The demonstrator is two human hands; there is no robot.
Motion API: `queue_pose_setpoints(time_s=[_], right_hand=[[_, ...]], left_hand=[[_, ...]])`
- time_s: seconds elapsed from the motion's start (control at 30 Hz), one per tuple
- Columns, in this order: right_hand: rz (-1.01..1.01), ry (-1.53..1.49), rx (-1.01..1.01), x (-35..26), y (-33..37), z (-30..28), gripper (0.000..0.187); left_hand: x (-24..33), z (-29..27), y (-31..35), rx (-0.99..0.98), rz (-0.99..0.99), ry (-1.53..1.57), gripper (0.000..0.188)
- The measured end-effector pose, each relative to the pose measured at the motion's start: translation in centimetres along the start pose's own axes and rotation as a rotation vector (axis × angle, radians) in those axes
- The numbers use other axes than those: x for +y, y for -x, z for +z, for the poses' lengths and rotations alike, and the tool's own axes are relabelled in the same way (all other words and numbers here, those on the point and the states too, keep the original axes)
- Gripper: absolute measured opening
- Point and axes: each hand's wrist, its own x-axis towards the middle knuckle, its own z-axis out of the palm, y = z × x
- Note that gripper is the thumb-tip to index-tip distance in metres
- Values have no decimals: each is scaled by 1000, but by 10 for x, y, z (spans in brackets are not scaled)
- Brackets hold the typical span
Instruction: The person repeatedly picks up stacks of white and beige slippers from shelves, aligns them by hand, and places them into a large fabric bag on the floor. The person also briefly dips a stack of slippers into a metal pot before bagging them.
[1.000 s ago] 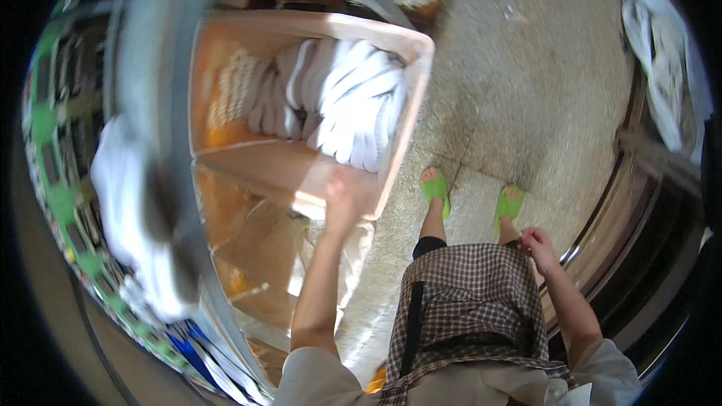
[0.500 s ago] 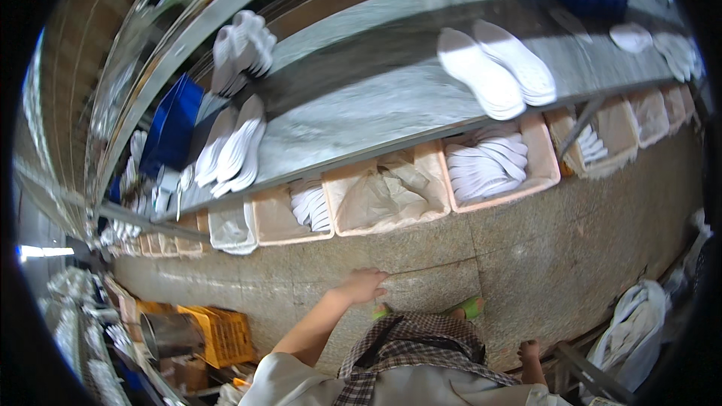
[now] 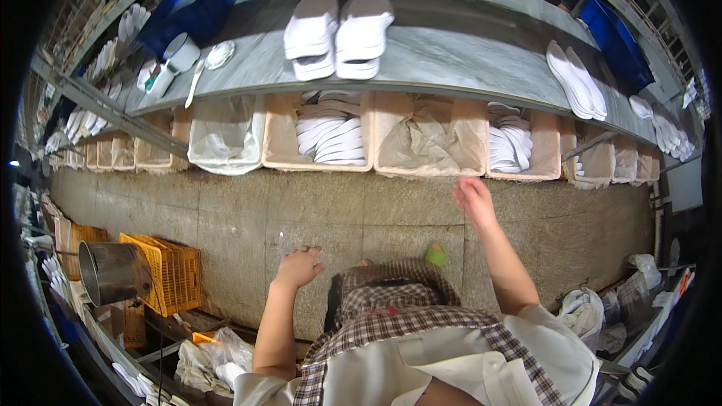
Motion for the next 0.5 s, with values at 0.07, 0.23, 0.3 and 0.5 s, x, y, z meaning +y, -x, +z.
queue_pose_setpoints(time_s=[0.07, 0.23, 0.3, 0.5], right_hand=[[-27, 7, -97, -31, -2, 61, 18], [-391, 81, -207, -103, -25, 181, 18], [-528, 60, -230, -131, -48, 221, 17], [-786, -18, -263, -209, -186, 341, 24]], left_hand=[[-28, 4, 21, -37, -98, 7, 50], [-72, 9, 34, -53, -208, 85, 52], [-85, 9, 34, -24, -206, 138, 53], [-129, -6, 25, 85, -295, 264, 53]])
